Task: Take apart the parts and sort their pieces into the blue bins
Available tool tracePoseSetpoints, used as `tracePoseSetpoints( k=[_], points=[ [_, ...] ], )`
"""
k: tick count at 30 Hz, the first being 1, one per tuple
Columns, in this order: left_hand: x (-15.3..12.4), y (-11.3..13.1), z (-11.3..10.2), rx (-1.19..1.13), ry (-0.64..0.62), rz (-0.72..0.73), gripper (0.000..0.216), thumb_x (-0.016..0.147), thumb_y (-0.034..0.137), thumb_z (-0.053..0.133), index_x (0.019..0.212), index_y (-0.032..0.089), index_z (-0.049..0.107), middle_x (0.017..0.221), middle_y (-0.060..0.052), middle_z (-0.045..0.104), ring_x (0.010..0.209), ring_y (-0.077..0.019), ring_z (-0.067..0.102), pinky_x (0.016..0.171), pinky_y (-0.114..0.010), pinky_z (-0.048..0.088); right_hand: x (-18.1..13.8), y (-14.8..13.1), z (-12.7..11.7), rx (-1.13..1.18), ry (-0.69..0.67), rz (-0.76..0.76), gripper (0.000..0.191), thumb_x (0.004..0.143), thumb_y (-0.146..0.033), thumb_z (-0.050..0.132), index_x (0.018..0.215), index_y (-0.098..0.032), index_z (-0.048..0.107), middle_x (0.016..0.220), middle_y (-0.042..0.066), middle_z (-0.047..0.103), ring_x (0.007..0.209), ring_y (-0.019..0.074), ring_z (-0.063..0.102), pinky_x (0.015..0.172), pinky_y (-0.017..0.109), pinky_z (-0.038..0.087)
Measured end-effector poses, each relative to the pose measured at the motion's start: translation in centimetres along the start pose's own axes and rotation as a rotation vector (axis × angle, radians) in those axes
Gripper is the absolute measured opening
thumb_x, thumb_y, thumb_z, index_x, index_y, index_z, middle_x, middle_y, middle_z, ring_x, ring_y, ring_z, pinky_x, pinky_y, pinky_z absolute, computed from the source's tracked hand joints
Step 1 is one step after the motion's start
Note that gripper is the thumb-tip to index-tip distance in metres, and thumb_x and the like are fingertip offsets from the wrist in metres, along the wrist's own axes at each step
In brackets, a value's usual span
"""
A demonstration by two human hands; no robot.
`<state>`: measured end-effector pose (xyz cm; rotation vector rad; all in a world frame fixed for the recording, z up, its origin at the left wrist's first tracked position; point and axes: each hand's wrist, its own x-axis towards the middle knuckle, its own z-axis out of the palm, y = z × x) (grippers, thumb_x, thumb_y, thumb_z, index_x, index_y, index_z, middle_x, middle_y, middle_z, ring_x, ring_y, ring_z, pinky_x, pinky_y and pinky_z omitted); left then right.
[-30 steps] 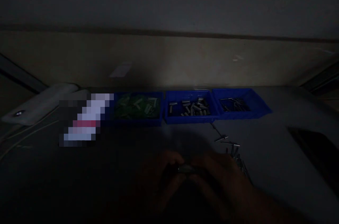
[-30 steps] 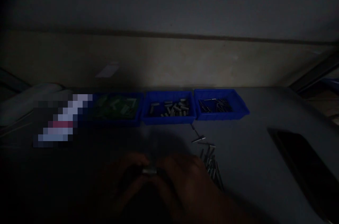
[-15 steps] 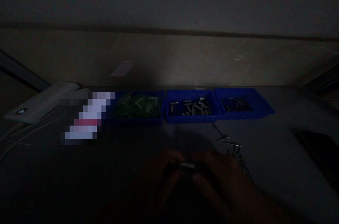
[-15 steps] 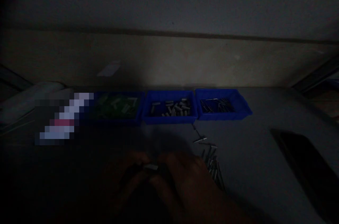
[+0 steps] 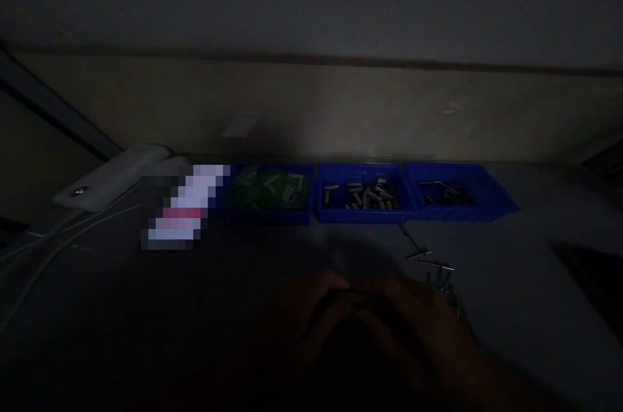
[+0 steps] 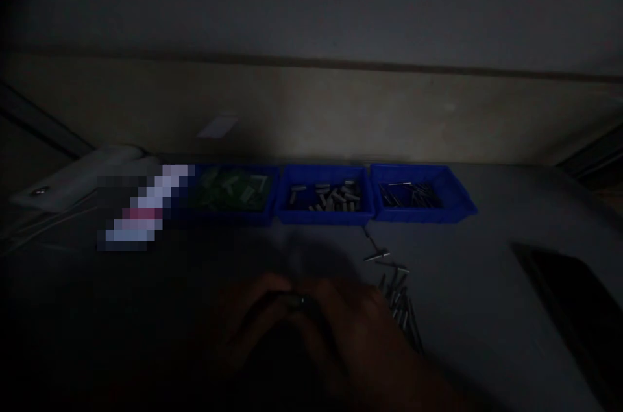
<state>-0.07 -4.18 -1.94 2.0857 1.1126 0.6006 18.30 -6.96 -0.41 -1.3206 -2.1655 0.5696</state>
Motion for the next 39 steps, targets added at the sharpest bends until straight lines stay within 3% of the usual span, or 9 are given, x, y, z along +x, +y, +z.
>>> tracePoseSetpoints(
  k=[4,7,11,14,16,20,28,33,39],
  points=[
    [0.2,-0.6,0.1,-0.066,-0.03,0.029,0.015,0.084,0.024,0.044,0.095,0.023,0.056,0.08,0.0,0.065,0.069,-0.0104,0.06,0.06,-0.019,0.046,-0.1,0.0,0.2,-0.005,-0.018,0.021,0.017,0.087,-0.025,0.041,0.092,-0.02,0.057,0.081,0.004,0.067,0.072,0.0135,0.063,0.062,0.025,0.048],
    [0.3,-0.8,0.3,-0.058,0.021,0.049,0.015,0.084,0.024,0.045,0.095,0.022,0.055,0.082,0.0,0.065,0.07,-0.0108,0.061,0.061,-0.019,0.047,0.2,0.1,0.2,-0.013,0.004,-0.003,0.017,0.088,-0.022,0.04,0.093,-0.019,0.056,0.08,0.003,0.067,0.07,0.0125,0.063,0.062,0.023,0.047],
    [-0.1,-0.5,0.8,0.072,0.081,0.079,0.035,0.084,0.028,0.046,0.118,0.022,0.046,0.096,-0.004,0.065,0.083,-0.0146,0.061,0.072,-0.024,0.049,1.8,1.1,-0.3,-0.046,0.209,-0.015,0.017,0.087,-0.024,0.042,0.091,-0.016,0.057,0.077,0.004,0.067,0.065,0.0116,0.062,0.058,0.022,0.045],
    [-0.6,0.0,1.3,0.262,0.057,0.251,0.05,0.083,0.037,0.048,0.129,0.022,0.037,0.113,-0.007,0.06,0.1,-0.0205,0.055,0.083,-0.033,0.046,3.5,2.3,-0.6,-0.144,0.441,0.057,0.019,0.086,-0.028,0.045,0.091,-0.014,0.058,0.067,0.003,0.065,0.054,0.0111,0.058,0.051,0.022,0.042],
    [-0.9,0.4,1.6,0.375,-0.009,0.418,0.054,0.082,0.042,0.048,0.131,0.024,0.036,0.124,-0.007,0.054,0.109,-0.0233,0.049,0.089,-0.037,0.042,4.5,3.1,-0.6,-0.206,0.521,0.079,0.021,0.085,-0.03,0.046,0.092,-0.014,0.058,0.062,0.002,0.063,0.05,0.0109,0.055,0.049,0.022,0.039],
    [-1.0,1.3,2.0,0.46,-0.079,0.586,0.038,0.085,0.035,0.046,0.123,0.03,0.046,0.126,-0.001,0.053,0.11,-0.0208,0.047,0.09,-0.037,0.037,5.2,4.0,0.1,-0.295,0.512,0.145,0.024,0.085,-0.031,0.047,0.095,-0.015,0.061,0.061,0.002,0.063,0.046,0.0106,0.053,0.047,0.021,0.035],
    [-1.1,2.1,2.3,0.409,-0.04,0.4,0.014,0.084,0.022,0.049,0.09,0.025,0.061,0.104,0.001,0.061,0.093,-0.0174,0.052,0.082,-0.034,0.036,5.3,4.2,-0.2,-0.369,0.464,0.243,0.03,0.085,-0.037,0.046,0.104,-0.019,0.062,0.062,0.003,0.065,0.051,0.0148,0.057,0.052,0.024,0.037],
    [-0.2,1.0,2.1,0.332,0.027,0.313,0.015,0.086,0.018,0.044,0.089,0.022,0.058,0.094,-0.001,0.06,0.088,-0.0153,0.053,0.079,-0.031,0.038,4.8,3.5,-0.4,-0.277,0.434,0.189,0.033,0.086,-0.037,0.045,0.109,-0.017,0.059,0.064,0.003,0.064,0.051,0.0144,0.056,0.052,0.024,0.038],
    [1.1,-0.5,1.4,0.348,0.151,0.277,0.007,0.082,0.014,0.046,0.083,0.018,0.051,0.081,-0.001,0.058,0.079,-0.0155,0.054,0.072,-0.03,0.041,2.9,2.5,-0.2,-0.13,0.274,0.099,0.03,0.085,-0.033,0.045,0.103,-0.015,0.061,0.063,0.002,0.063,0.052,0.0128,0.055,0.055,0.024,0.039]
  ],
)
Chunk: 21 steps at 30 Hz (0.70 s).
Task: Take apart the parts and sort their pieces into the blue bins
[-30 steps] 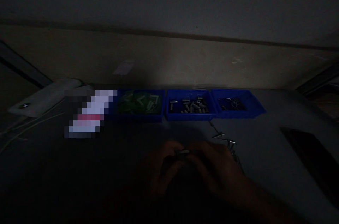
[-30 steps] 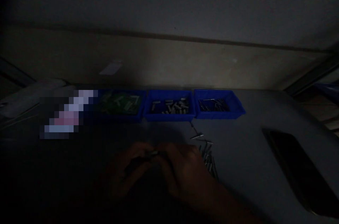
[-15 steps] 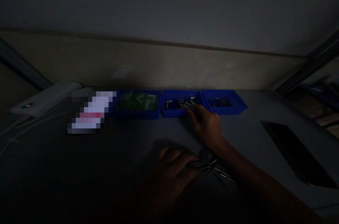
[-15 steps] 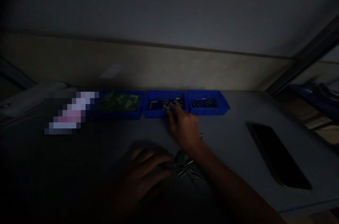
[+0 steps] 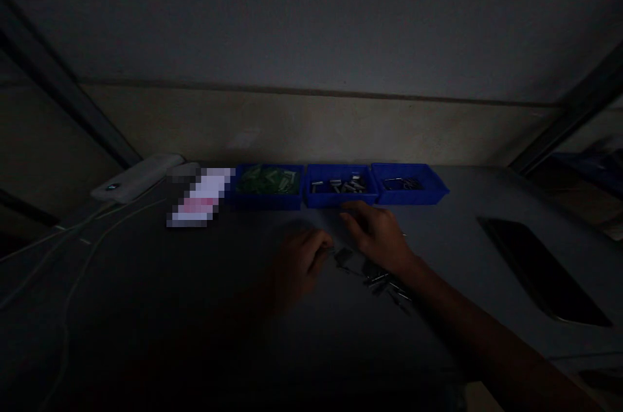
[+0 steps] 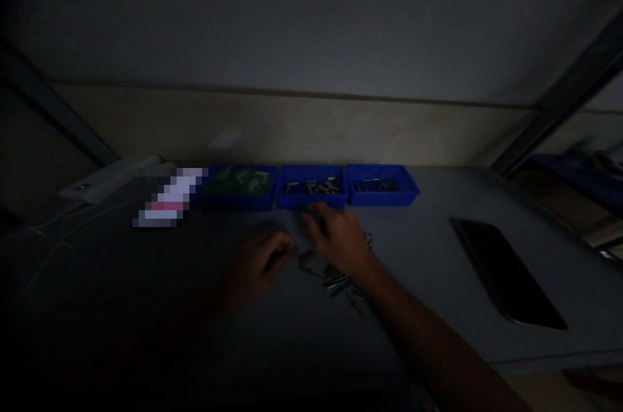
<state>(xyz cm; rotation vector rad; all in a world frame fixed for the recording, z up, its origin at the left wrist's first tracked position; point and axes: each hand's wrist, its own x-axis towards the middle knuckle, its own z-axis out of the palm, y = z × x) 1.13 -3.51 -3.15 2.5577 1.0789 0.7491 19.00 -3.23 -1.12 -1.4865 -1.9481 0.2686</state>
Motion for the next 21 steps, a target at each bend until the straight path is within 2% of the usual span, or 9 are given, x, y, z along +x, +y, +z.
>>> tracePoseSetpoints(
  k=[6,10,13,17,19,21],
  points=[
    [0.5,-0.9,-0.3,0.006,0.19,0.09,0.013,0.082,0.012,0.046,0.094,0.017,0.047,0.089,-0.003,0.058,0.086,-0.0164,0.053,0.075,-0.03,0.043,-0.8,-1.0,-0.3,0.034,-0.132,-0.093,0.029,0.088,-0.035,0.041,0.098,-0.017,0.061,0.078,0.004,0.066,0.067,0.0138,0.059,0.063,0.024,0.04],
    [0.7,-0.7,-0.6,0.012,0.273,0.172,0.014,0.083,0.014,0.046,0.096,0.018,0.047,0.09,-0.004,0.057,0.087,-0.0162,0.052,0.077,-0.03,0.043,-0.8,-1.6,0.1,0.085,-0.21,-0.119,0.032,0.09,-0.033,0.036,0.082,-0.016,0.061,0.07,0.003,0.063,0.062,0.012,0.057,0.059,0.022,0.038],
    [0.6,-0.6,-0.5,-0.014,0.296,0.182,0.014,0.083,0.014,0.045,0.096,0.019,0.048,0.091,-0.004,0.058,0.088,-0.0162,0.053,0.077,-0.03,0.044,-0.9,-1.6,0.6,0.139,-0.203,-0.133,0.029,0.09,-0.031,0.037,0.08,-0.016,0.059,0.069,0.002,0.061,0.059,0.0112,0.055,0.057,0.021,0.037],
    [0.7,-0.7,-0.4,-0.115,0.257,0.036,0.023,0.081,0.023,0.05,0.103,0.018,0.047,0.095,-0.005,0.058,0.087,-0.0165,0.055,0.077,-0.03,0.044,-0.9,-1.0,0.8,0.196,-0.158,-0.156,0.017,0.087,-0.024,0.042,0.091,-0.016,0.057,0.078,0.003,0.064,0.065,0.012,0.057,0.061,0.022,0.039],
    [0.8,-0.7,-0.6,-0.202,0.175,-0.09,0.026,0.082,0.029,0.049,0.105,0.017,0.048,0.088,-0.004,0.06,0.078,-0.015,0.057,0.07,-0.027,0.045,-0.9,-0.6,0.8,0.179,-0.141,-0.156,0.016,0.086,-0.023,0.044,0.093,-0.016,0.056,0.078,0.004,0.064,0.066,0.0125,0.057,0.061,0.022,0.039],
    [0.9,-0.5,-1.0,-0.279,0.067,-0.199,0.022,0.086,0.033,0.04,0.095,0.017,0.053,0.074,0.0,0.06,0.066,-0.0127,0.057,0.061,-0.024,0.043,-0.9,-0.3,0.7,0.153,-0.138,-0.17,0.016,0.085,-0.023,0.045,0.095,-0.016,0.055,0.076,0.003,0.063,0.064,0.0126,0.057,0.06,0.022,0.039]
  ],
)
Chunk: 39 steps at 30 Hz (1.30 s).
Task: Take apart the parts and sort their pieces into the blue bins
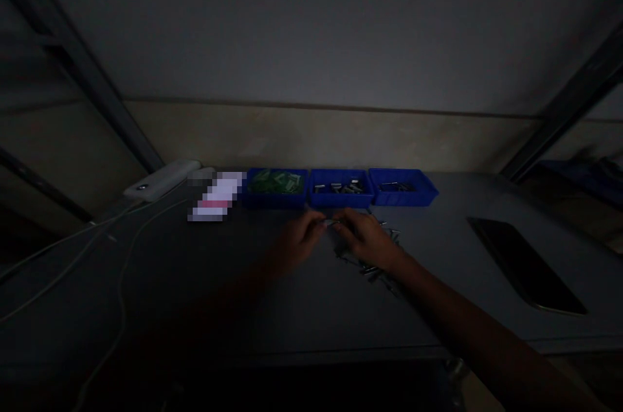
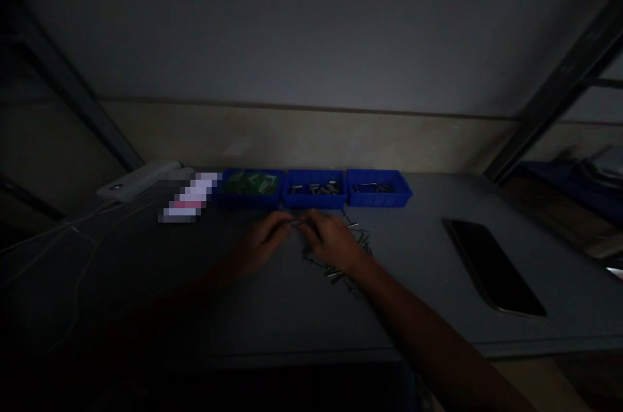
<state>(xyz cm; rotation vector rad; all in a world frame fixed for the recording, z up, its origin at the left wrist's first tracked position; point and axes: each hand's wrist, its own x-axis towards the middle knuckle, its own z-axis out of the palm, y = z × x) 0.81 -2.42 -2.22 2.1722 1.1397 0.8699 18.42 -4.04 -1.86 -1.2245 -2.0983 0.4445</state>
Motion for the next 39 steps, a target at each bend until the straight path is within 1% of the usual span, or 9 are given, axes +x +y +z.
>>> tracePoseSetpoints(
  k=[3,5,10,15,17,23,28,35,39],
  points=[
    [0.1,0.5,-0.4,-0.036,-0.072,-0.062,0.034,0.088,0.035,0.031,0.072,0.017,0.054,0.06,0.002,0.055,0.056,-0.0105,0.052,0.055,-0.022,0.039,-0.2,-0.3,0.0,-0.017,-0.022,-0.054,0.018,0.085,-0.023,0.045,0.1,-0.017,0.054,0.075,0.002,0.063,0.061,0.0118,0.056,0.059,0.022,0.039],
    [0.2,0.6,-0.5,-0.044,-0.072,-0.04,0.032,0.087,0.034,0.034,0.068,0.016,0.053,0.059,0.002,0.054,0.057,-0.0103,0.052,0.055,-0.022,0.038,-0.3,-0.7,-0.1,-0.024,-0.034,-0.087,0.018,0.086,-0.023,0.044,0.1,-0.018,0.054,0.075,0.002,0.062,0.06,0.0113,0.055,0.058,0.021,0.038],
    [0.2,0.1,-0.1,-0.137,-0.009,0.021,0.014,0.08,0.029,0.048,0.084,0.017,0.054,0.075,0.0,0.06,0.068,-0.0118,0.056,0.061,-0.023,0.042,-0.3,-1.4,-0.4,-0.057,-0.012,0.022,0.024,0.087,-0.033,0.043,0.102,-0.017,0.053,0.07,0.001,0.06,0.061,0.0123,0.055,0.056,0.022,0.037],
    [0.1,-0.1,0.1,-0.122,0.075,0.052,0.011,0.077,0.026,0.053,0.083,0.016,0.052,0.072,0.001,0.055,0.064,-0.0109,0.053,0.059,-0.023,0.042,0.0,-1.1,-0.2,-0.138,-0.075,0.048,0.033,0.091,-0.033,0.032,0.076,-0.017,0.055,0.068,0.002,0.058,0.062,0.0122,0.054,0.06,0.023,0.036],
    [0.0,0.1,0.1,-0.125,0.097,0.064,0.012,0.076,0.024,0.054,0.084,0.016,0.052,0.073,0.001,0.054,0.064,-0.0105,0.052,0.06,-0.023,0.042,0.0,-1.0,0.0,-0.123,-0.086,0.037,0.032,0.091,-0.033,0.032,0.073,-0.017,0.054,0.064,0.001,0.056,0.059,0.0117,0.052,0.058,0.023,0.035],
    [0.2,0.5,-0.2,-0.183,0.055,-0.017,0.021,0.078,0.035,0.05,0.088,0.016,0.054,0.073,0.0,0.057,0.065,-0.0116,0.053,0.058,-0.023,0.041,0.0,-0.9,0.0,-0.06,0.01,0.001,0.018,0.087,-0.027,0.04,0.082,-0.017,0.054,0.067,0.001,0.057,0.062,0.0119,0.053,0.059,0.022,0.036],
    [0.4,0.8,-0.6,-0.182,-0.01,-0.13,0.035,0.085,0.042,0.036,0.069,0.016,0.053,0.057,0.002,0.049,0.055,-0.0109,0.048,0.052,-0.022,0.036,-0.2,-1.0,-0.3,-0.098,0.031,-0.06,0.017,0.086,-0.027,0.042,0.089,-0.017,0.054,0.072,0.002,0.06,0.064,0.0125,0.055,0.06,0.023,0.038],
    [0.5,0.4,-0.4,-0.21,0.086,-0.036,0.015,0.078,0.03,0.049,0.08,0.016,0.054,0.072,0.0,0.057,0.07,-0.0129,0.054,0.063,-0.024,0.042,-0.1,-1.5,-0.5,-0.138,0.019,-0.019,0.023,0.088,-0.031,0.04,0.095,-0.017,0.056,0.082,0.005,0.064,0.076,0.0148,0.058,0.068,0.025,0.04],
    [0.3,0.2,0.0,-0.296,0.092,-0.021,0.013,0.078,0.028,0.051,0.082,0.016,0.053,0.075,0.0,0.058,0.074,-0.0132,0.056,0.067,-0.025,0.044,0.0,-1.6,-0.3,-0.068,0.009,0.0,0.019,0.088,-0.027,0.039,0.089,-0.017,0.056,0.078,0.004,0.062,0.07,0.0131,0.057,0.066,0.024,0.04]
  ],
)
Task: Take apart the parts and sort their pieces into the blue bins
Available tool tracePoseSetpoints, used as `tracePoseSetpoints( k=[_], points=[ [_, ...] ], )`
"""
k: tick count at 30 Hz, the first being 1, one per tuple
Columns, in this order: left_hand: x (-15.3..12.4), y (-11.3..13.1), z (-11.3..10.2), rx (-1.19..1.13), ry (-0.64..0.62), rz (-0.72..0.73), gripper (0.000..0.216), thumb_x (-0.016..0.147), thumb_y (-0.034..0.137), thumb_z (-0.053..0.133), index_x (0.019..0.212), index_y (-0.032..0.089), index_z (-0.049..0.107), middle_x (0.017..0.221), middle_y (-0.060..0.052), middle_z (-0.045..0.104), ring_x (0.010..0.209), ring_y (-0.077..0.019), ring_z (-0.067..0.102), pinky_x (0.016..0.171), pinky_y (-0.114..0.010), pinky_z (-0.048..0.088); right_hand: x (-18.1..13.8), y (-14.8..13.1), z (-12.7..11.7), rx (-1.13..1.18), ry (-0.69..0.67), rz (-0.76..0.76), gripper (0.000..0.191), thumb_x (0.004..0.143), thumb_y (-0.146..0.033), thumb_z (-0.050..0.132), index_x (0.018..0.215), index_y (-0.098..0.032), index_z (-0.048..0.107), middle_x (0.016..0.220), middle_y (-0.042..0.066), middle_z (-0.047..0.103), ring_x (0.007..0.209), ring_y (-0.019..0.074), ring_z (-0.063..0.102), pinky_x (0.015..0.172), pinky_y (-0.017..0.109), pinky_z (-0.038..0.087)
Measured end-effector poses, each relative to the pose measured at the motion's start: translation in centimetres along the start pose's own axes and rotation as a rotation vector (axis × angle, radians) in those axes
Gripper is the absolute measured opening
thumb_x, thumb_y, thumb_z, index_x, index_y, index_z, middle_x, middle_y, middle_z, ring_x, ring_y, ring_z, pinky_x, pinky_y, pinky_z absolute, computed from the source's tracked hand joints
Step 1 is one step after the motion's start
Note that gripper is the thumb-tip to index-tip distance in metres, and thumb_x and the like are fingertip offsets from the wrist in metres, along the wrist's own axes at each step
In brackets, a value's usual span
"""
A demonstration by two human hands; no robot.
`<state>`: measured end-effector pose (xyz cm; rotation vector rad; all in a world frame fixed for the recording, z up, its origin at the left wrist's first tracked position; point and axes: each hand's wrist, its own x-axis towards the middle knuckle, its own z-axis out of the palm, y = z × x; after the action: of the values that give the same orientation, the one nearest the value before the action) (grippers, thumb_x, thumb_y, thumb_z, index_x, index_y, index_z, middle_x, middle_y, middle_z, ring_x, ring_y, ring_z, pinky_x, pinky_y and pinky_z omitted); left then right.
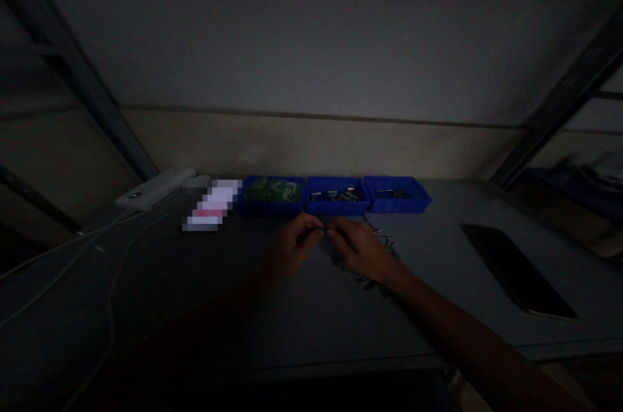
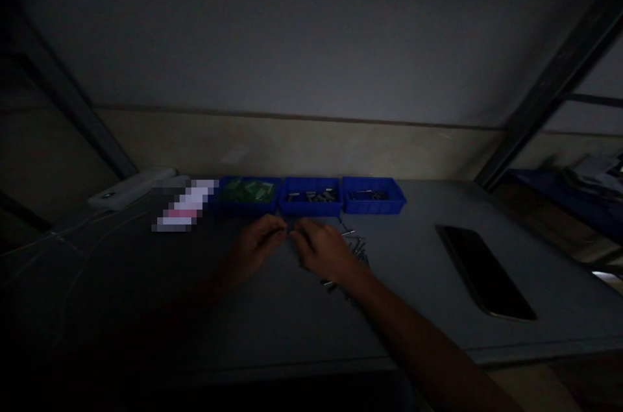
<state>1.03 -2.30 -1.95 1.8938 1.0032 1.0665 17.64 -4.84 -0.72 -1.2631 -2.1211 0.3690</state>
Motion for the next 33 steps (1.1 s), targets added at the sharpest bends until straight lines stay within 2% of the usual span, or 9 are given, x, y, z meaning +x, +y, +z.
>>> tracePoseSetpoints(
  k=[5,9,12,15,18,22,28,31,33],
  points=[
    [0.2,0.1,0.3,-0.129,-0.032,-0.024,0.014,0.078,0.027,0.052,0.086,0.016,0.052,0.08,-0.002,0.06,0.077,-0.0134,0.058,0.068,-0.025,0.046,0.5,0.5,-0.1,0.155,0.0,0.024,0.019,0.087,-0.027,0.041,0.092,-0.016,0.055,0.074,0.0,0.06,0.063,0.0106,0.054,0.059,0.021,0.039],
    [1.2,-0.1,0.7,-0.151,-0.023,-0.032,0.016,0.077,0.028,0.053,0.088,0.017,0.05,0.083,-0.004,0.061,0.08,-0.0153,0.06,0.071,-0.029,0.048,2.3,1.1,-1.2,0.107,0.004,0.01,0.022,0.087,-0.028,0.042,0.081,-0.015,0.058,0.07,0.001,0.059,0.064,0.0108,0.053,0.06,0.022,0.039],
    [1.4,-0.3,1.1,0.074,-0.048,0.005,0.025,0.076,0.03,0.055,0.097,0.016,0.051,0.09,-0.007,0.061,0.087,-0.018,0.059,0.077,-0.034,0.047,4.0,2.0,-1.7,-0.042,0.194,0.048,0.02,0.085,-0.029,0.045,0.089,-0.015,0.058,0.078,0.004,0.061,0.07,0.0125,0.054,0.066,0.024,0.04],
    [0.5,0.1,1.3,0.444,-0.136,0.146,0.028,0.071,0.039,0.06,0.088,0.018,0.058,0.096,-0.007,0.062,0.095,-0.023,0.055,0.091,-0.047,0.036,5.1,3.3,-1.3,-0.21,0.355,0.132,0.022,0.085,-0.03,0.045,0.091,-0.014,0.059,0.084,0.008,0.062,0.078,0.0166,0.054,0.073,0.028,0.041],
    [-0.4,0.9,1.3,0.615,-0.178,0.198,0.026,0.072,0.044,0.059,0.081,0.02,0.061,0.094,-0.003,0.063,0.101,-0.0242,0.052,0.099,-0.057,0.019,5.1,4.4,-0.3,-0.354,0.354,0.124,0.02,0.083,-0.028,0.048,0.087,-0.015,0.062,0.087,0.011,0.061,0.09,0.0214,0.05,0.085,0.034,0.037],
    [-0.5,1.5,1.2,0.628,-0.204,0.194,0.01,0.075,0.03,0.058,0.079,0.022,0.063,0.093,-0.001,0.065,0.106,-0.0217,0.051,0.101,-0.056,0.012,4.7,4.7,0.2,-0.43,0.327,0.122,0.023,0.084,-0.03,0.047,0.093,-0.016,0.065,0.09,0.011,0.06,0.092,0.023,0.048,0.086,0.037,0.036],
    [-0.5,1.0,0.4,0.664,-0.234,0.213,0.011,0.076,0.024,0.057,0.084,0.024,0.064,0.096,-0.001,0.066,0.108,-0.0222,0.049,0.099,-0.054,0.016,4.6,3.5,0.5,-0.43,0.293,0.096,0.029,0.085,-0.03,0.046,0.104,-0.017,0.063,0.091,0.012,0.06,0.091,0.0233,0.048,0.085,0.037,0.037],
    [-0.4,0.6,-0.1,0.697,-0.245,0.246,0.011,0.077,0.022,0.055,0.085,0.022,0.063,0.094,-0.002,0.066,0.103,-0.022,0.052,0.096,-0.05,0.026,4.0,2.2,0.6,-0.379,0.366,0.089,0.029,0.086,-0.029,0.045,0.105,-0.016,0.061,0.095,0.012,0.059,0.095,0.0236,0.048,0.085,0.037,0.037],
    [-0.1,0.1,-0.5,0.703,-0.207,0.238,0.011,0.077,0.02,0.054,0.085,0.019,0.062,0.091,-0.004,0.065,0.095,-0.0213,0.054,0.089,-0.042,0.036,3.5,1.2,0.7,-0.306,0.314,0.079,0.026,0.086,-0.029,0.043,0.1,-0.016,0.062,0.096,0.011,0.06,0.094,0.0213,0.05,0.083,0.033,0.038]
  ],
)
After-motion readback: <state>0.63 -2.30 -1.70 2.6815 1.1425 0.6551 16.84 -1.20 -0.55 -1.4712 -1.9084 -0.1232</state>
